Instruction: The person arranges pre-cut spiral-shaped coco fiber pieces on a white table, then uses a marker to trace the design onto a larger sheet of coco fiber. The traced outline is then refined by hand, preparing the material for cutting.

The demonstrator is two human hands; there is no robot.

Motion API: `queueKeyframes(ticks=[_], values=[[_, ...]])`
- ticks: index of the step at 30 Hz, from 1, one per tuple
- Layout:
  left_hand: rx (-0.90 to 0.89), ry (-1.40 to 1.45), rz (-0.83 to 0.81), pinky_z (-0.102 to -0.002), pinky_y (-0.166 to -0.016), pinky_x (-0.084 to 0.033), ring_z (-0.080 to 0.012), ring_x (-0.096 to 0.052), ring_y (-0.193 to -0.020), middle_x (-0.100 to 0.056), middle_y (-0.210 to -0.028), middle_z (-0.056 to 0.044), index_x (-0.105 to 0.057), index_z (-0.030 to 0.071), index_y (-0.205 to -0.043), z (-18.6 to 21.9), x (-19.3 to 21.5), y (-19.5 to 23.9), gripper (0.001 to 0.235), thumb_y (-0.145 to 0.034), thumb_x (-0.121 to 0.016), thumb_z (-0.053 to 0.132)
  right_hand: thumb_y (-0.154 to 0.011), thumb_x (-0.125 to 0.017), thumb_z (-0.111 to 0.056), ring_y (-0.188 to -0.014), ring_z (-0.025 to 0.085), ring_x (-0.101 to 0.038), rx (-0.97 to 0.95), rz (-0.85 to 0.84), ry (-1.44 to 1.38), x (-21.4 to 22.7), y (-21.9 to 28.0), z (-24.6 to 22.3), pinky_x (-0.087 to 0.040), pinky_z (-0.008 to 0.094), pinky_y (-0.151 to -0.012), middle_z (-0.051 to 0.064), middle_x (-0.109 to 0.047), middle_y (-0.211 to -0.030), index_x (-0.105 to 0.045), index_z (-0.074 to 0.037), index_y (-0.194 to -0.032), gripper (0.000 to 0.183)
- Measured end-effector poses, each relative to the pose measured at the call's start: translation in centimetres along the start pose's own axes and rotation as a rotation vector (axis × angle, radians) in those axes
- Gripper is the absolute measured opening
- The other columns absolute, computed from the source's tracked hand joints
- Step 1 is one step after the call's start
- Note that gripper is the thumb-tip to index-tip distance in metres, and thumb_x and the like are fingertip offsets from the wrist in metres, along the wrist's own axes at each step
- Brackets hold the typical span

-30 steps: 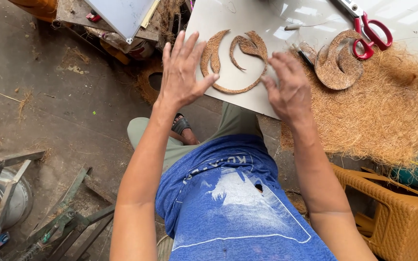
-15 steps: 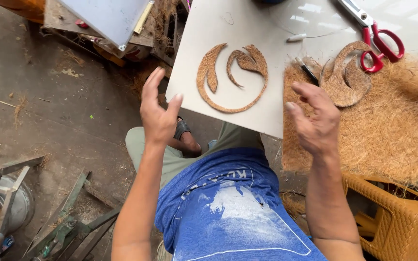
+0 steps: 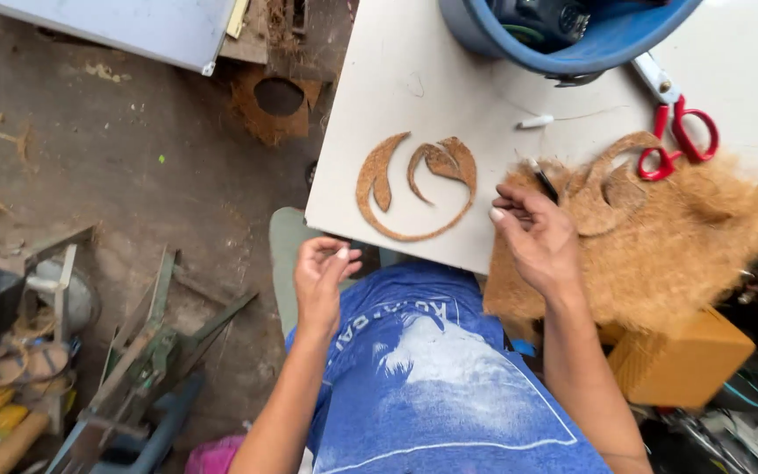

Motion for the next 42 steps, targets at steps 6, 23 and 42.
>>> queueKeyframes(ticks=[6, 23, 42], values=[[0.302, 0.103, -0.074, -0.039, -0.08, -0.061, -0.025, -0.071, -0.098, -0.065, -0.108, -0.011, -0.051, 0.007, -0.113, 2.6, -4.3, 4.0, 0.034, -0.088, -0.072, 0.018, -0.092, -0.073, -0.009, -0.086, 0.014, -0.064, -0.081, -0.029, -0.045, -0.8, 0.2, -3.2, -0.058, 0.03, -0.078, 0.016, -0.068, -0.104, -0.064, 0.001, -0.125, 0.035], [-0.518, -0.916, -0.095, -0.045, -0.087, -0.057, -0.0321, -0.067, -0.103, -0.056, -0.114, -0.01, -0.056, 0.009, -0.13, 13.4, -9.3, -1.5, 0.059, -0.075, -0.076, 0.004, -0.08, -0.076, -0.013, -0.089, 0.026, -0.07, 0.04, 0.307, 0.277, -3.7, -1.1, -3.0, -0.062, 0.031, -0.072, 0.016, -0.065, -0.1, -0.07, -0.002, -0.113, 0.035], [-0.563, -0.837, -0.276, -0.045, -0.089, -0.053, -0.0318, -0.066, -0.098, -0.055, -0.108, -0.012, -0.054, 0.009, -0.132, 15.0, -9.4, -2.6, 0.06, -0.075, -0.073, 0.003, -0.073, -0.082, -0.013, -0.075, 0.017, -0.07, -0.077, 0.373, 0.221, -3.3, -2.9, 0.3, -0.057, 0.031, -0.074, 0.004, -0.061, -0.088, -0.073, -0.012, -0.093, 0.022]])
Point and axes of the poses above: each hand's wrist, its own y-axis away from the middle knuckle, its own x-axis out of the back of the hand, z = x × y, the point moved 8 cm from there along -y, towards the middle knuckle
